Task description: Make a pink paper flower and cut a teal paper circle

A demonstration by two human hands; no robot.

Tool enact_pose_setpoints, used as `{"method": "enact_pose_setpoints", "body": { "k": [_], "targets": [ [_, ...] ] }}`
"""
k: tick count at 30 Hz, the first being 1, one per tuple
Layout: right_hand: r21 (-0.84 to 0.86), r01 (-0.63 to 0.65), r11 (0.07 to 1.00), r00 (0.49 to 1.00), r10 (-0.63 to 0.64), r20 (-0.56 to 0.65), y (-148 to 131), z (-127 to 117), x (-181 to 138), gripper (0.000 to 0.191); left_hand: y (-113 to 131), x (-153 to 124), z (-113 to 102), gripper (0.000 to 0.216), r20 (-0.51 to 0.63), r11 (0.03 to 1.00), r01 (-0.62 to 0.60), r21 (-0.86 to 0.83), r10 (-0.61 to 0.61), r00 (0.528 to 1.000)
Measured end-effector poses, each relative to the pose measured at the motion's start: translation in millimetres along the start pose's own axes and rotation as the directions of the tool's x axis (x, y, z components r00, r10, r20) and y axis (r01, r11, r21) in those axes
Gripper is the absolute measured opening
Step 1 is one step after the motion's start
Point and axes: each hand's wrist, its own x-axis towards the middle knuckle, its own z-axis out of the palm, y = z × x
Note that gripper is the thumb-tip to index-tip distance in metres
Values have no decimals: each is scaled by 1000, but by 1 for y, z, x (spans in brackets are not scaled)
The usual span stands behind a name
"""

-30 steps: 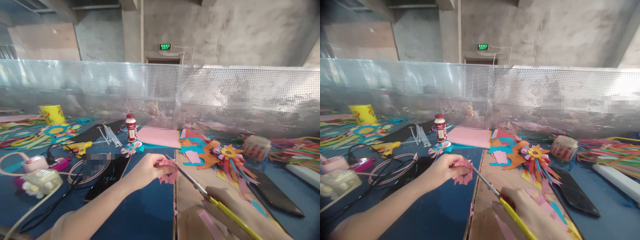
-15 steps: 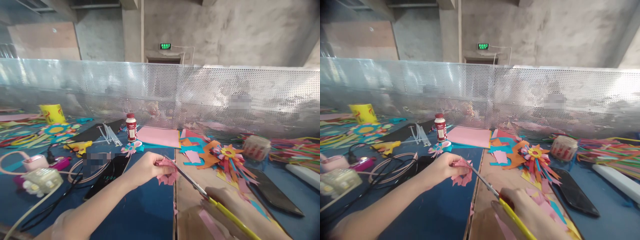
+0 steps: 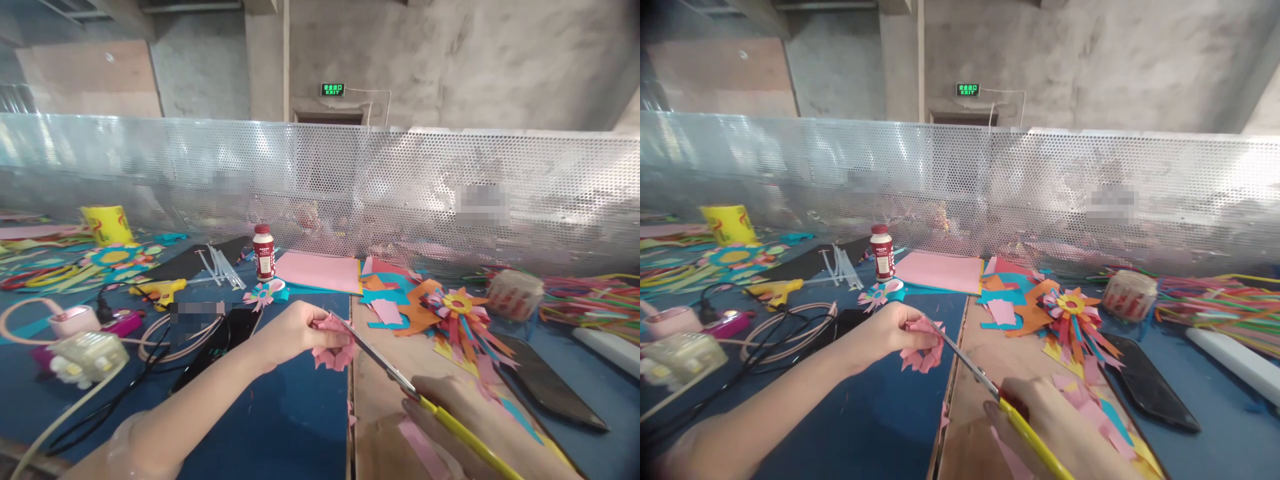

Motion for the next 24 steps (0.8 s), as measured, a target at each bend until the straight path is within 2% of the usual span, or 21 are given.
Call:
{"method": "enact_pose_setpoints", "body": {
  "k": [4,11,18,24],
  "targets": [
    [58,-30,998,997,26,69,2,-2,0,39,0,0,-1,23,3,1000,-5,-3,5,1000],
    [166,-55,985,995,40,94,6,-1,-4,45,4,-1,-3,24,27,1000,18,5,-18,999],
    [234,-45,971,998,36,42,17,7,-2,48,6,0,-4,24,47,1000,28,-8,-28,998],
    [307,3,952,999,7,-32,23,5,-9,37,5,1,-2,26,25,1000,-14,2,14,1000]
  ]
}}
